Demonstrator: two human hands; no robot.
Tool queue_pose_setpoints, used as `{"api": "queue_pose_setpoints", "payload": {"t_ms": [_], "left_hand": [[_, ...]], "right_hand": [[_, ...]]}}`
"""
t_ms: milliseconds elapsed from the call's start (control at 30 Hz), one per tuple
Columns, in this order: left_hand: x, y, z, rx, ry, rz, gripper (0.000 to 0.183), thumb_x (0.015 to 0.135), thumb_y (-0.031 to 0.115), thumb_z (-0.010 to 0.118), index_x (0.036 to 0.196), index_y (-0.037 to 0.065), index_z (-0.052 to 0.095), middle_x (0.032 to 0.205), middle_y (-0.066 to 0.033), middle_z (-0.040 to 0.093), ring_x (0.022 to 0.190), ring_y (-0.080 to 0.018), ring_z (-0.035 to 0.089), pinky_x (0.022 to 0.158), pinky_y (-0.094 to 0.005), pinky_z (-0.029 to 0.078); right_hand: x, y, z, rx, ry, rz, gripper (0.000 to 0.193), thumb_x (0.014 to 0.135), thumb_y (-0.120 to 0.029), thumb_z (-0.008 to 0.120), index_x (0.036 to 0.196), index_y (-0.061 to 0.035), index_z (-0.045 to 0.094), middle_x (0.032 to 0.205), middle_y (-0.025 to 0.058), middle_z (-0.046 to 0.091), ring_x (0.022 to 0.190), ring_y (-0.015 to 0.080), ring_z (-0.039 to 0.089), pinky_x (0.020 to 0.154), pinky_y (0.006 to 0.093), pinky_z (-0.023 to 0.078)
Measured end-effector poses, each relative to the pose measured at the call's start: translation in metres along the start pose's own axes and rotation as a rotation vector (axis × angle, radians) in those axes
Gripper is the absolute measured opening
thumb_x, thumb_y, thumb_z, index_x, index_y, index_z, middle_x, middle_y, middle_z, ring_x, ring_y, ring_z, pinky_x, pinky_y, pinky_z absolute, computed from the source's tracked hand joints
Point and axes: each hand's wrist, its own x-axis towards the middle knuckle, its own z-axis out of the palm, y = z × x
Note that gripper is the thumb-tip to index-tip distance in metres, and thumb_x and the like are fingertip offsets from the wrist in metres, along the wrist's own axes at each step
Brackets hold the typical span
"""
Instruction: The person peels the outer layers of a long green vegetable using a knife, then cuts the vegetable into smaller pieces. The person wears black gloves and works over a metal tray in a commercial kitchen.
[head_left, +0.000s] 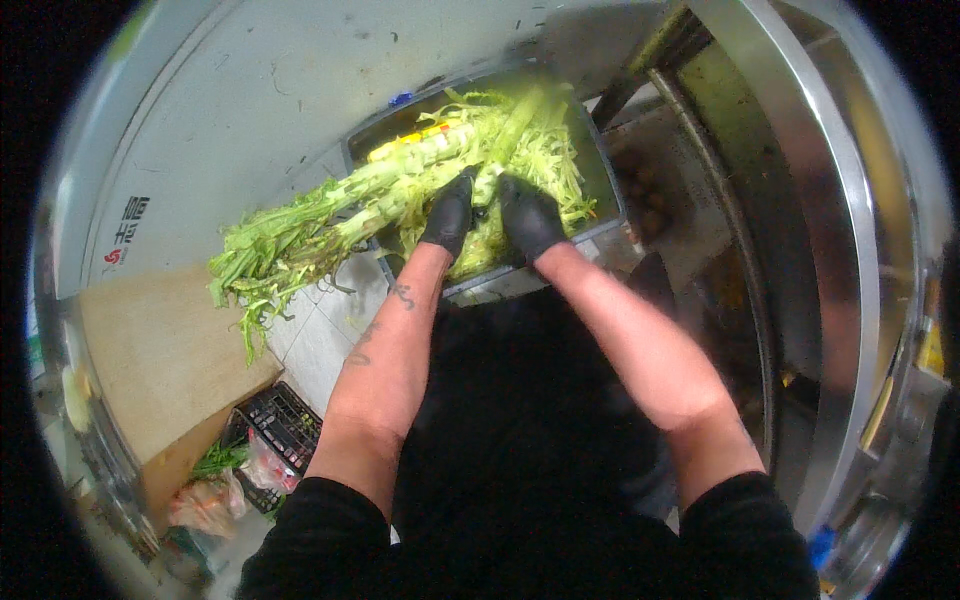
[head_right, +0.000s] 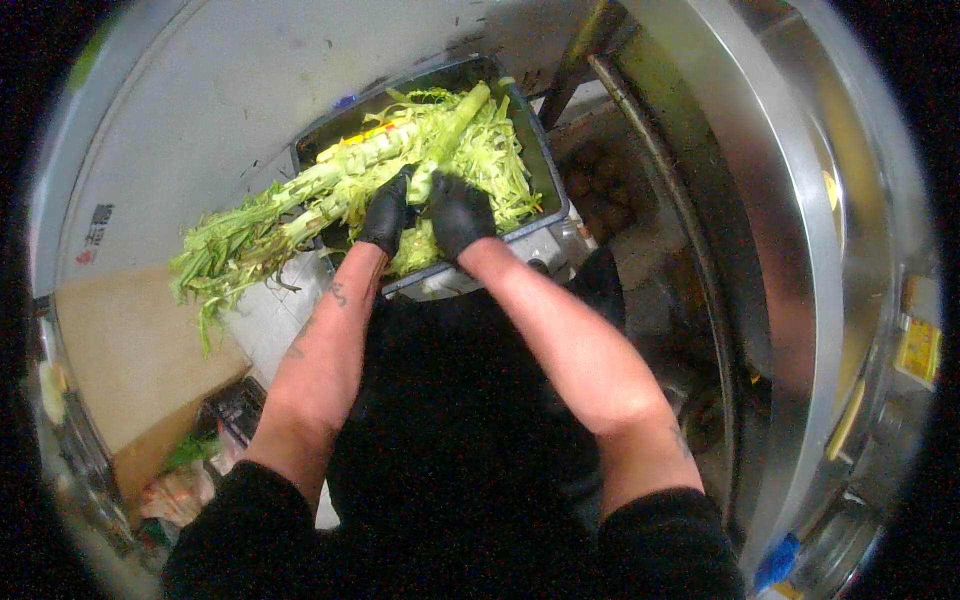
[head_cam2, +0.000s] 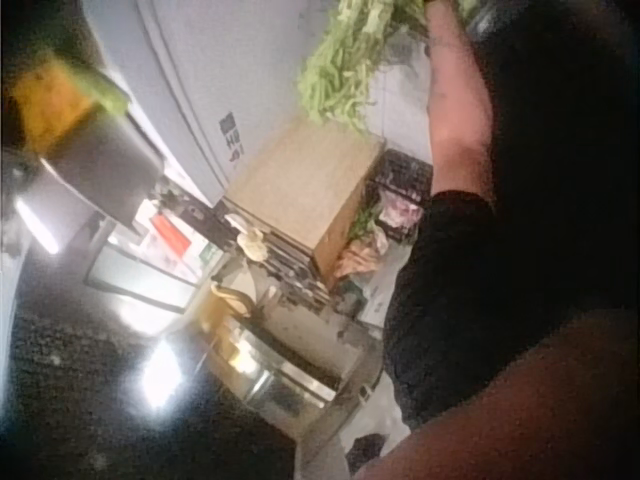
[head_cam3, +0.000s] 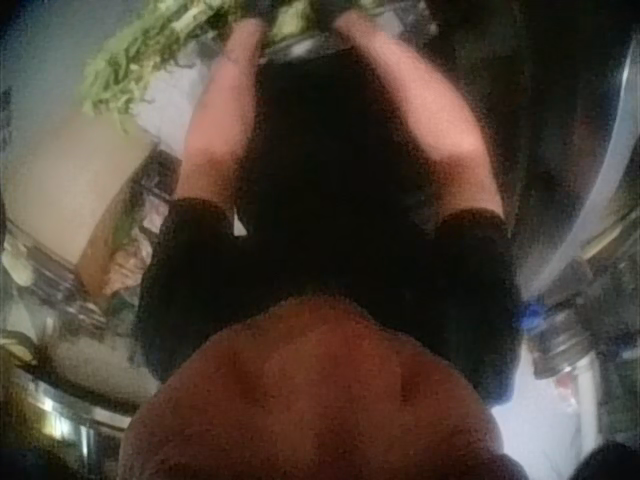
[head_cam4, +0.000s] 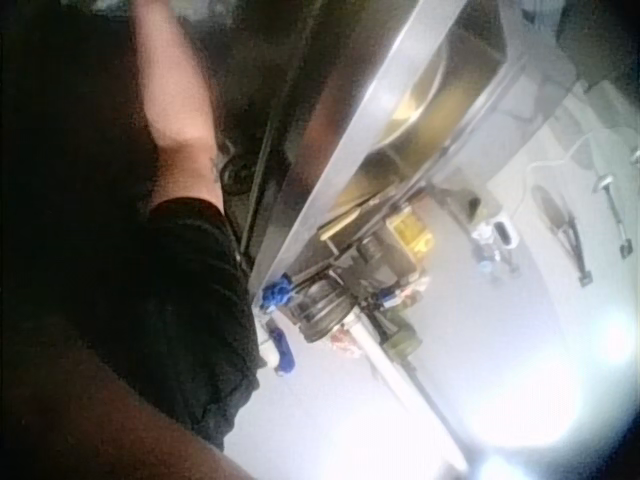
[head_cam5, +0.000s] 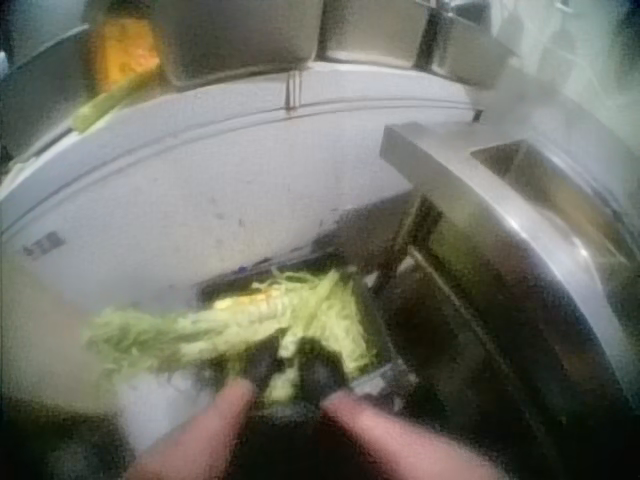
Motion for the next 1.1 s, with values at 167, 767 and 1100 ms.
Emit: {"api": "queue_pose_setpoints", "payload": {"t_ms": [167,767,1100], "left_hand": [[0.005,-0.006,0.003,0.085,0.001,0.138,0.043,0.104,0.030,0.044,0.134,0.003,0.058,0.128,-0.0096,0.063,0.109,-0.0159,0.058,0.092,-0.0301,0.046],[-0.001,0.002,0.001,-0.149,0.007,-0.006,0.043,0.103,0.038,0.046,0.135,0.012,0.059,0.114,-0.0012,0.065,0.081,-0.0096,0.056,0.063,-0.0253,0.045],[0.001,0.007,0.000,-0.095,0.053,0.006,0.046,0.100,0.038,0.052,0.129,0.004,0.063,0.117,-0.0060,0.066,0.088,-0.0134,0.060,0.070,-0.0265,0.048]], "right_hand": [[-0.006,-0.008,0.014,-0.125,-0.048,-0.005,0.042,0.104,-0.031,0.032,0.109,-0.0025,0.063,0.108,0.0269,0.065,0.097,0.0456,0.063,0.083,0.0531,0.050],[-0.006,-0.002,0.001,-0.091,-0.054,-0.045,0.051,0.105,-0.038,0.031,0.110,-0.0012,0.066,0.109,0.0287,0.065,0.104,0.0450,0.062,0.091,0.0507,0.048],[-0.029,0.005,0.026,-0.052,-0.138,-0.101,0.037,0.104,-0.025,0.034,0.117,-0.0039,0.062,0.104,0.0266,0.066,0.100,0.0449,0.062,0.088,0.0534,0.048]]}}
